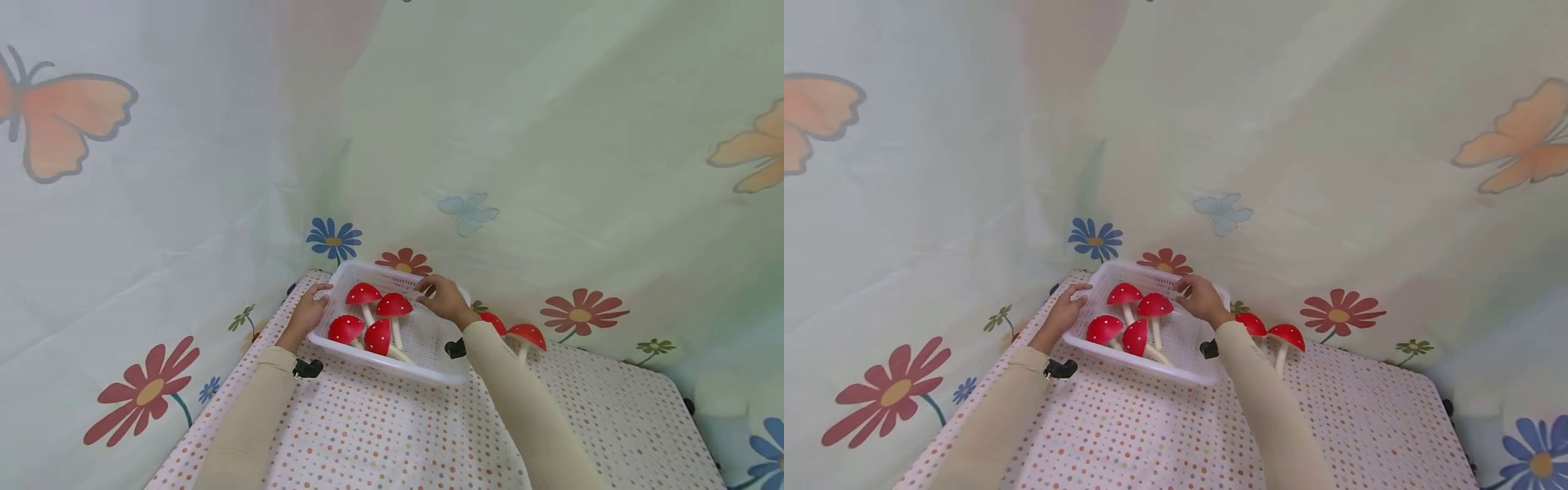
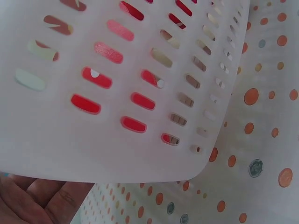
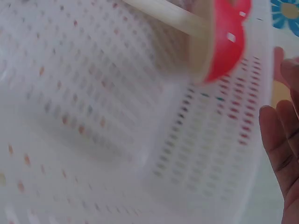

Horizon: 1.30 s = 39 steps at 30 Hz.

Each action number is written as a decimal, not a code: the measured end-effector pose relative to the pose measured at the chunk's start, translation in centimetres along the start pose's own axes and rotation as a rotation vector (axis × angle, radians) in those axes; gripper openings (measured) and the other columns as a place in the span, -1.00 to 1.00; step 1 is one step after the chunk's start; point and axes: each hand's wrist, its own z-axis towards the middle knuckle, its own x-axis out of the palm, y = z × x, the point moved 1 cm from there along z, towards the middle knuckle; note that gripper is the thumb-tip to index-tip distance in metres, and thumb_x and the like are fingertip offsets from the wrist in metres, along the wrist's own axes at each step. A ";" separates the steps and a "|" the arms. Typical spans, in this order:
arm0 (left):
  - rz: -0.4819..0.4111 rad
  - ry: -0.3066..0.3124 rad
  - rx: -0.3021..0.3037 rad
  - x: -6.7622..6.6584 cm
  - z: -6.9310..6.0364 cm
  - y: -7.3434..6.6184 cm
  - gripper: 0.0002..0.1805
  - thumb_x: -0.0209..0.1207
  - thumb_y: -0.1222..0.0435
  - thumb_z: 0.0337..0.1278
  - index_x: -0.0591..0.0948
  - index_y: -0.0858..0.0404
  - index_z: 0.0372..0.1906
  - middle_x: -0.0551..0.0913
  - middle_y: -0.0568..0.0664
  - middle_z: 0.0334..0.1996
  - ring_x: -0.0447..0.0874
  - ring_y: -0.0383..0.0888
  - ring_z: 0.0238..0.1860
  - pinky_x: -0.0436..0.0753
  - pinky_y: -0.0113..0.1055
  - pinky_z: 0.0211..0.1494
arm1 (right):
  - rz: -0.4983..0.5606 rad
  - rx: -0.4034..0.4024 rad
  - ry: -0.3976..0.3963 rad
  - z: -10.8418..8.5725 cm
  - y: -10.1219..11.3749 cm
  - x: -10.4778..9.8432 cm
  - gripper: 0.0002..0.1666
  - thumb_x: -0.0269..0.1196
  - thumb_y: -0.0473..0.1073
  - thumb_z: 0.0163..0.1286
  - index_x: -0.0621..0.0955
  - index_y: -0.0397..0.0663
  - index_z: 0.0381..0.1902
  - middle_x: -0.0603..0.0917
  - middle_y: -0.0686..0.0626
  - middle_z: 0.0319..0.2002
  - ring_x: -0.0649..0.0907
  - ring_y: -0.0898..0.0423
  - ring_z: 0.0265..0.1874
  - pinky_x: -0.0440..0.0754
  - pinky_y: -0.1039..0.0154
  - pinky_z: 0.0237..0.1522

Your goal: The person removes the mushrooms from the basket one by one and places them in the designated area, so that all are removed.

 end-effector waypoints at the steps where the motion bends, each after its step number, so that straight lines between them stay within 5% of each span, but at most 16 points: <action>1: -0.005 0.006 0.002 0.5 0.1 0.0 -0.62 -0.05 0.15 0.48 0.43 -0.03 0.30 0.44 0.12 0.36 0.48 0.10 0.26 0.51 0.09 0.30 | 0.011 0.017 0.025 -0.1 -0.4 0.7 -0.71 0.40 -0.31 0.20 0.64 -0.22 -0.11 0.69 -0.15 -0.13 0.66 -0.07 -0.18 0.70 0.04 -0.05; 7: -0.015 0.015 0.018 2.0 -0.2 -0.5 -0.64 -0.05 0.17 0.48 0.44 -0.03 0.28 0.45 0.10 0.34 0.48 0.09 0.23 0.54 0.07 0.27 | -0.063 0.058 0.143 -0.8 -1.1 3.9 -0.59 0.53 -0.27 0.02 0.61 -0.05 -0.17 0.63 -0.04 -0.11 0.58 -0.01 -0.11 0.69 0.10 0.00; 16: -0.007 0.014 0.021 1.9 -0.8 -1.2 -0.64 -0.05 0.16 0.48 0.45 -0.05 0.28 0.46 0.09 0.33 0.49 0.04 0.13 0.56 -0.09 0.12 | -0.419 0.039 0.084 -0.8 0.3 5.6 -0.64 0.51 -0.17 0.10 0.56 0.09 -0.21 0.58 0.01 -0.20 0.55 0.07 -0.20 0.71 0.10 0.00; 26: 0.000 0.043 0.033 2.8 -0.5 -1.6 -0.65 -0.05 0.16 0.48 0.45 -0.06 0.27 0.47 0.08 0.32 0.49 0.02 0.13 0.54 -0.13 0.11 | -0.569 -0.012 -0.111 -1.6 -0.2 4.0 -0.81 0.37 -0.20 0.28 0.67 -0.11 -0.16 0.68 -0.10 -0.19 0.66 0.01 -0.23 0.71 0.14 0.00; 33: -0.007 0.079 0.026 4.0 -0.7 -1.9 -0.64 -0.05 0.16 0.48 0.44 -0.05 0.28 0.47 0.09 0.33 0.50 0.06 0.18 0.57 0.00 0.21 | -0.525 -0.017 -0.235 -3.2 -1.4 2.3 -0.94 0.30 -0.30 0.28 0.64 -0.20 -0.38 0.65 -0.13 -0.34 0.66 -0.02 -0.38 0.73 0.10 -0.21; 39: -0.002 0.086 0.019 4.3 -0.7 -2.1 -0.63 -0.05 0.15 0.47 0.44 -0.06 0.29 0.47 0.10 0.32 0.52 0.08 0.19 0.57 0.05 0.22 | -0.425 -0.051 -0.391 -5.1 -1.4 -2.1 -0.93 0.26 -0.39 0.23 0.59 -0.22 -0.45 0.58 -0.12 -0.42 0.56 0.01 -0.47 0.65 0.12 -0.37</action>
